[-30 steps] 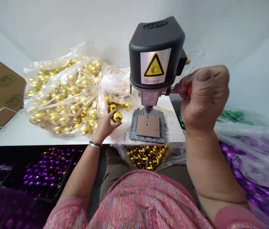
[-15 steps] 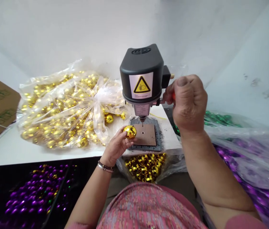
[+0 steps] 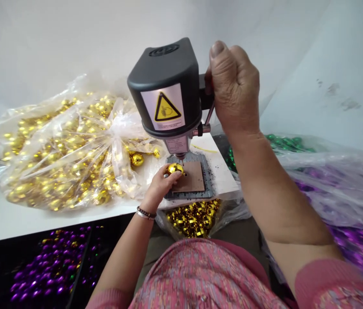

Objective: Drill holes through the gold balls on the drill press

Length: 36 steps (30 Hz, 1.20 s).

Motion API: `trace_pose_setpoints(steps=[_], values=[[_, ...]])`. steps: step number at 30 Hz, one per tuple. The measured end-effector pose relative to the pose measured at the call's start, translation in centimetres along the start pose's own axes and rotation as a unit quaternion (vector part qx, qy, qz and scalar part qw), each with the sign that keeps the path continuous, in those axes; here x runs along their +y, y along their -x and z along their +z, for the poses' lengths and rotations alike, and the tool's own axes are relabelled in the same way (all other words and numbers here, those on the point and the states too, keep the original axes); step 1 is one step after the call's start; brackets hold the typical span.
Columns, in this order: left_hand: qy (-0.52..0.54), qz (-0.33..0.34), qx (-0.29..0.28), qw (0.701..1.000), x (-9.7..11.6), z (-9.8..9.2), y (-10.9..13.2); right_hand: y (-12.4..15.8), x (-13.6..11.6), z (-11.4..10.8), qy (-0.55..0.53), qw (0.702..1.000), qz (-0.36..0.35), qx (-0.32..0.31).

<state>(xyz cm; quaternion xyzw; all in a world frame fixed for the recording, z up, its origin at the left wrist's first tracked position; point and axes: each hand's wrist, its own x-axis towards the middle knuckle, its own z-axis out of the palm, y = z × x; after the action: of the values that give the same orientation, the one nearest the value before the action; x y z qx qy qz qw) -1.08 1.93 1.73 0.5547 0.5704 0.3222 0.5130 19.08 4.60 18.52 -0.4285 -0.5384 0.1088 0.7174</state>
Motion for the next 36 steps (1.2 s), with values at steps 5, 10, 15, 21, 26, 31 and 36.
trace_pose_setpoints(steps=[5, 10, 15, 21, 26, 31, 36], values=[[-0.135, 0.074, 0.039, 0.987, -0.6, 0.3, -0.9, 0.4, 0.0, 0.1, -0.031, 0.999, -0.016, -0.005], [-0.219, 0.14, 0.055, 0.964, -0.9, 0.7, -1.2, 0.5, 0.0, 0.0, -0.057, 0.998, -0.012, -0.007], [-0.275, 0.209, 0.036, 0.938, -1.1, 1.5, -1.0, 0.4, 0.1, 0.0, -0.058, 0.998, -0.032, -0.011], [-0.309, 0.218, -0.007, 0.926, -1.0, 1.5, -0.6, 0.5, 0.0, 0.1, -0.059, 0.997, -0.044, -0.012], [-0.265, 0.215, -0.01, 0.94, -1.1, 1.8, -0.2, 0.5, 0.1, 0.1, -0.07, 0.996, -0.044, -0.019], [-0.224, 0.187, 0.01, 0.957, -1.1, 2.6, 0.1, 0.6, 0.3, 0.1, -0.083, 0.995, -0.048, -0.017], [-0.203, 0.178, 0.007, 0.963, -1.3, 2.8, 0.0, 1.6, -0.5, -0.4, -0.078, 0.994, -0.063, -0.034]])
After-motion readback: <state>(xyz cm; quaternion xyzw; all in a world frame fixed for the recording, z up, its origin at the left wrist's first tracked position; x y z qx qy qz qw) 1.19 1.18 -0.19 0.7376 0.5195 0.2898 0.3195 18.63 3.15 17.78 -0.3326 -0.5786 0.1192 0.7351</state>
